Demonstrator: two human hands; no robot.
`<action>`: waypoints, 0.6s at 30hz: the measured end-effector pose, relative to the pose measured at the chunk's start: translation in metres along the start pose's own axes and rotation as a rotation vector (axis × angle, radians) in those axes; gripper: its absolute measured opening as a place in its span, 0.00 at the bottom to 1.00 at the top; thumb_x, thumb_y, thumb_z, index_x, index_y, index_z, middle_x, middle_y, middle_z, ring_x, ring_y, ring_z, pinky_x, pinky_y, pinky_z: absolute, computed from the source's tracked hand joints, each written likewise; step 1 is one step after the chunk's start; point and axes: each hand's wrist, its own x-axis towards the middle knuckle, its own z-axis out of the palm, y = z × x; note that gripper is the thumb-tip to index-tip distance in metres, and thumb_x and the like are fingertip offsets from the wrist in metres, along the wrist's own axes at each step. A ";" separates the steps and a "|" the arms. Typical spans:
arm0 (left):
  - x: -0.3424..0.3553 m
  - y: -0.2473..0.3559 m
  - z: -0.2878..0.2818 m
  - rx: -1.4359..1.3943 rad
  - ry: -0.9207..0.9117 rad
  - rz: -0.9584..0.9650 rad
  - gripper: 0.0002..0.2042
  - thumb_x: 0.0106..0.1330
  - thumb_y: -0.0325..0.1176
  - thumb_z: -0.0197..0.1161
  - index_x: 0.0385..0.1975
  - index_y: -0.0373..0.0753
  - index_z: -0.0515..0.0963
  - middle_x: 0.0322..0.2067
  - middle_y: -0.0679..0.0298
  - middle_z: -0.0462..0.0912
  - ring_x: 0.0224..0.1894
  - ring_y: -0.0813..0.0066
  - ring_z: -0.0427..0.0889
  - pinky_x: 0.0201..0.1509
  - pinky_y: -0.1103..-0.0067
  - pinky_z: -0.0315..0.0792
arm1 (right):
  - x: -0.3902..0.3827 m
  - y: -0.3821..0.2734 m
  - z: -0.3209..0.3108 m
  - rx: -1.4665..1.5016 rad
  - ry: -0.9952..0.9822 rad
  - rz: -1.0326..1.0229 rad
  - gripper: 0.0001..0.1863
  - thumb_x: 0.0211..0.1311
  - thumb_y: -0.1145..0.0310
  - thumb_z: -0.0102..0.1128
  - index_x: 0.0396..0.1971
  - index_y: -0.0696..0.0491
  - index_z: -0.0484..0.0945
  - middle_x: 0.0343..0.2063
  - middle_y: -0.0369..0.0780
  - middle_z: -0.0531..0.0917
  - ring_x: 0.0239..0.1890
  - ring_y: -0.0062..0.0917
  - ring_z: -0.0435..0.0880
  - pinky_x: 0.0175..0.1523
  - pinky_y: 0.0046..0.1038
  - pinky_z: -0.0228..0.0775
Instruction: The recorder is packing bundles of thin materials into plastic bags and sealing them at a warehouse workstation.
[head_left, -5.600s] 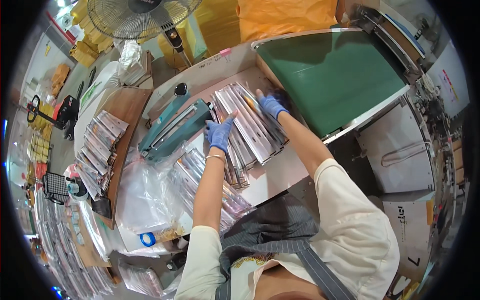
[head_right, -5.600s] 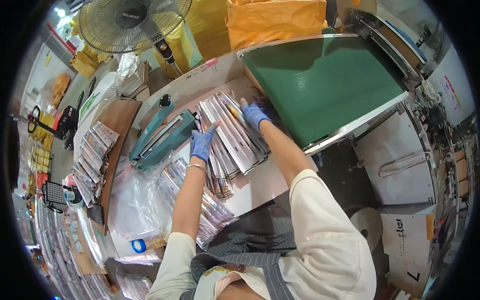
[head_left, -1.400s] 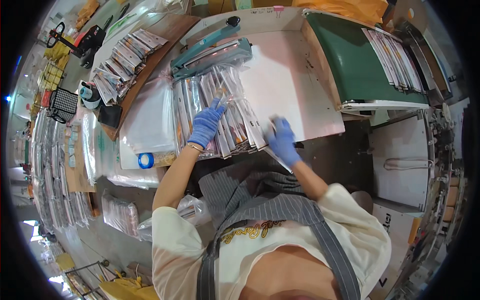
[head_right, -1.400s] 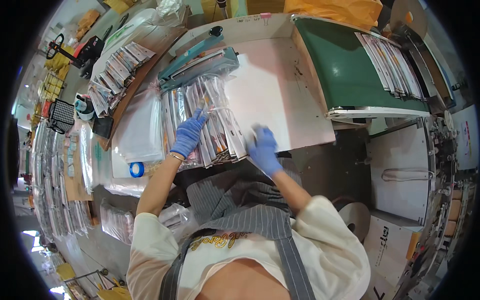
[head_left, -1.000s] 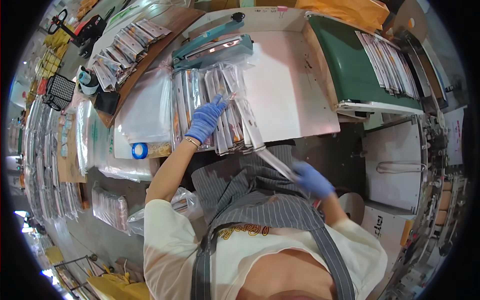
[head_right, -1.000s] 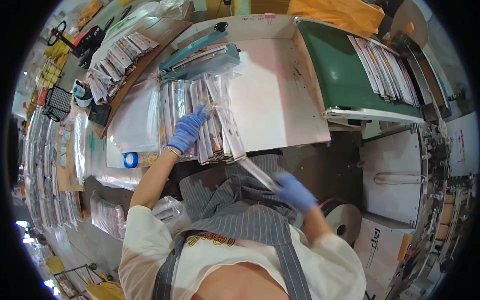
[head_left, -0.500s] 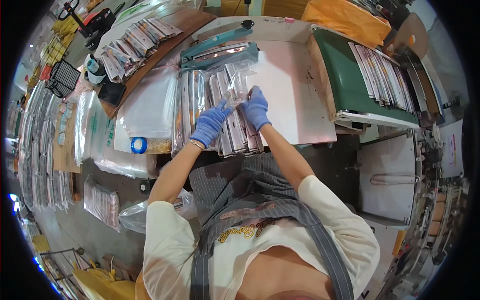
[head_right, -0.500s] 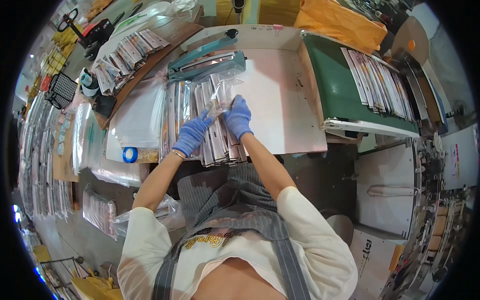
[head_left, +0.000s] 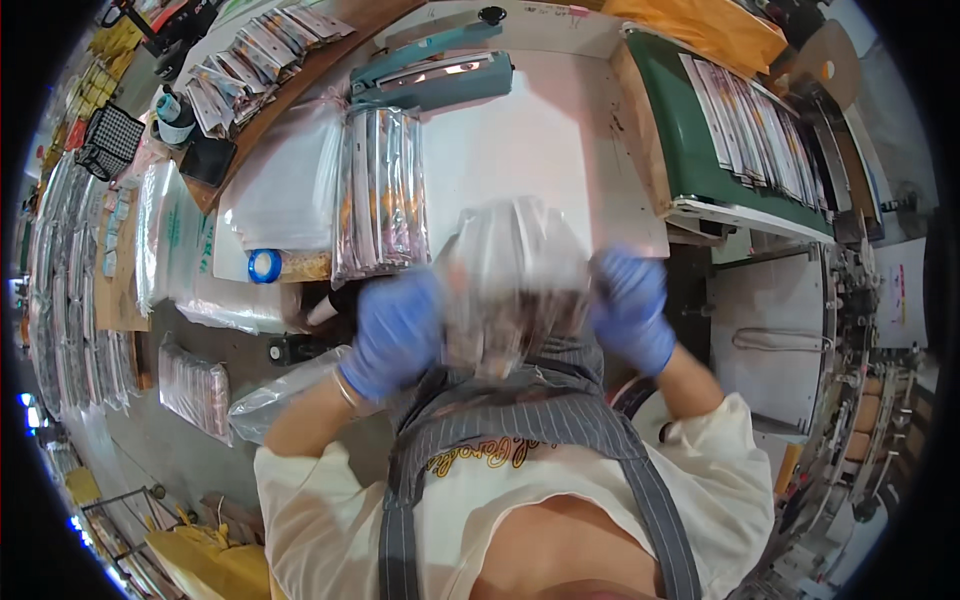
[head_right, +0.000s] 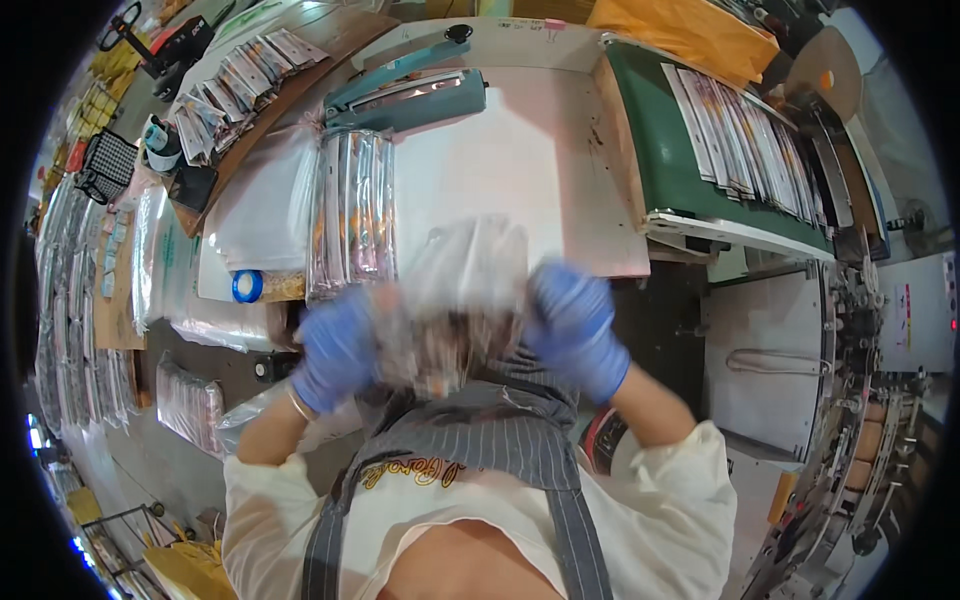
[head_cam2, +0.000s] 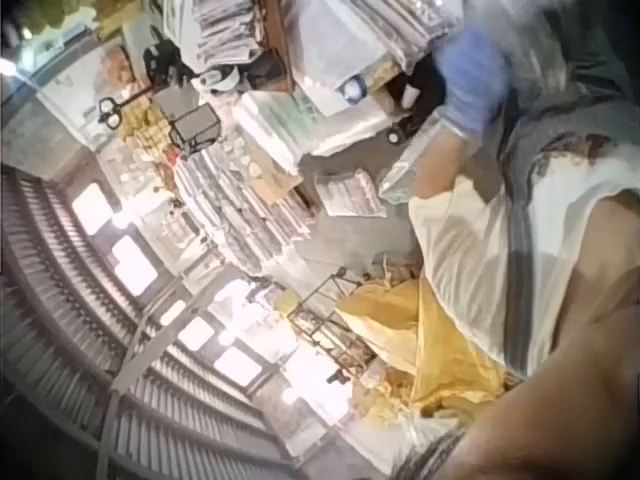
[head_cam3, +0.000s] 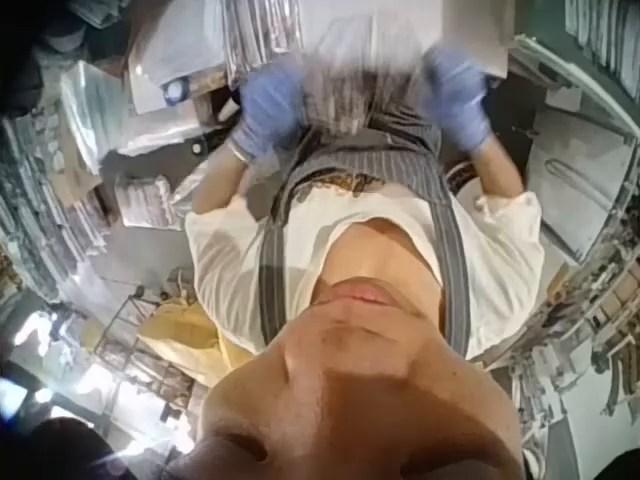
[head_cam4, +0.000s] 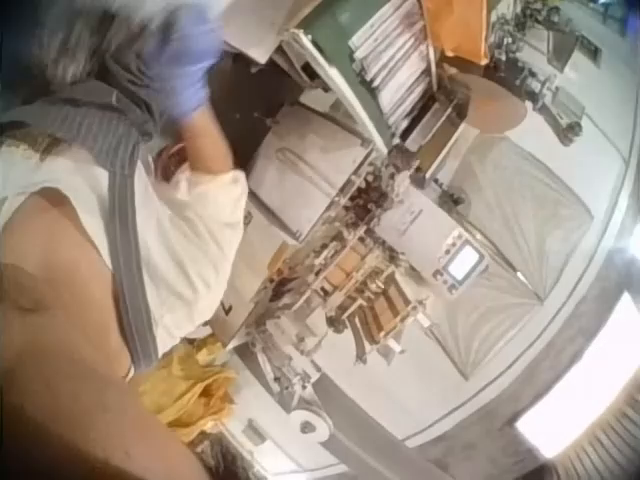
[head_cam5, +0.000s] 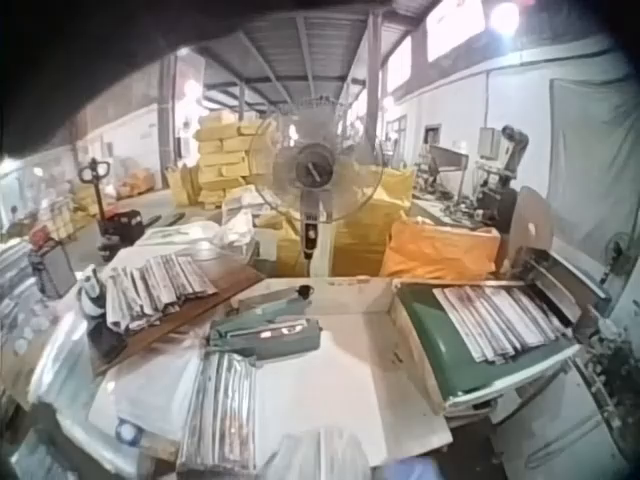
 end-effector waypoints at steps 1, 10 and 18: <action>0.035 0.000 -0.013 0.016 -0.022 -0.295 0.20 0.50 0.23 0.51 0.47 0.36 0.69 0.31 0.55 0.74 0.25 0.56 0.73 0.25 0.71 0.69 | 0.029 -0.003 -0.012 -0.160 0.164 0.134 0.07 0.39 0.79 0.57 0.21 0.53 0.69 0.15 0.44 0.67 0.19 0.41 0.69 0.22 0.33 0.61; 0.133 -0.046 -0.039 -0.432 0.049 -0.479 0.04 0.53 0.21 0.54 0.26 0.33 0.75 0.16 0.64 0.75 0.18 0.85 0.74 0.24 0.85 0.69 | 0.121 0.006 -0.069 -0.258 0.121 0.032 0.08 0.45 0.76 0.56 0.27 0.57 0.69 0.19 0.45 0.74 0.22 0.38 0.74 0.26 0.30 0.66; 0.128 -0.060 -0.017 -0.800 0.263 -0.084 0.08 0.52 0.28 0.60 0.32 0.36 0.76 0.33 0.63 0.77 0.32 0.79 0.76 0.35 0.83 0.70 | 0.129 0.020 0.018 -0.279 0.227 -0.270 0.13 0.45 0.70 0.58 0.32 0.57 0.73 0.26 0.42 0.73 0.28 0.36 0.74 0.33 0.33 0.66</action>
